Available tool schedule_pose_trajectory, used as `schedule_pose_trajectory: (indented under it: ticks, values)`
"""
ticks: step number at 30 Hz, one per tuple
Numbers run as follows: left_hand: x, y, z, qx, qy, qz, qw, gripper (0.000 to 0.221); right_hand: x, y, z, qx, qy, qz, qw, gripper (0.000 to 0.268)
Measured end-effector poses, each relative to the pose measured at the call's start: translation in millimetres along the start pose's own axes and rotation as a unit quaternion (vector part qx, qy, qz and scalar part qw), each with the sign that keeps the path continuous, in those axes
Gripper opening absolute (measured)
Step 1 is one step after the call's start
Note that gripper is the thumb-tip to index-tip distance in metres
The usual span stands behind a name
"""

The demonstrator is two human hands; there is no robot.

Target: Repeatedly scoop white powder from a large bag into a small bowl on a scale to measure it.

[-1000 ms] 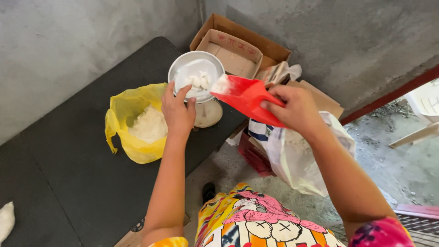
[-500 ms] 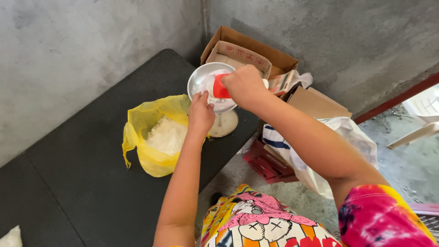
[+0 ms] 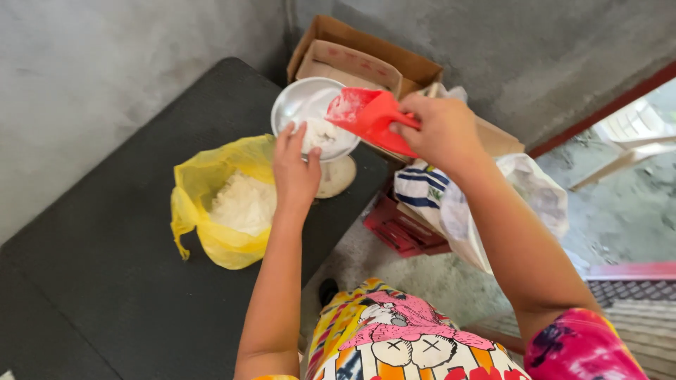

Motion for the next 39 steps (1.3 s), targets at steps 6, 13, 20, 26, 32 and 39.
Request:
schedule_pose_trajectory:
  ticks: [6, 13, 20, 26, 32, 39]
  values:
    - [47, 11, -36, 0.046, 0.026, -0.038, 0.998, 0.04, 35, -52, -83, 0.034, 0.148, 0.163, 0.975, 0.024]
    - [118, 87, -103, -0.039, 0.037, -0.058, 0.997, 0.036, 84, -121, -218, 0.057, 0.257, 0.225, 0.938, 0.023]
    - [144, 167, -176, -0.13, -0.045, 0.024, 0.99, 0.024, 135, -134, -337, 0.027, 0.374, 0.249, 0.893, 0.027]
    - [130, 200, -211, -0.126, -0.052, 0.148, 0.979, 0.037, 161, -54, -361, -0.066, 0.27, 0.129, 0.952, 0.036]
    - [125, 197, -219, -0.118, -0.058, 0.166, 0.977, 0.028, 150, 25, -319, -0.074, 0.124, 0.071, 0.987, 0.021]
    - [147, 192, -207, -0.113, -0.072, 0.085, 0.987, 0.027, 148, 117, -257, -0.044, -0.076, 0.008, 0.996, 0.01]
Point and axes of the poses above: each hand's wrist, its own z-axis towards the middle knuckle, its own y-axis out of the palm, x = y × z, the point moved 4 cm from there along z, towards the middle knuckle, and after that the axes turned 13 degrees about -y, right-handed, at the moved point
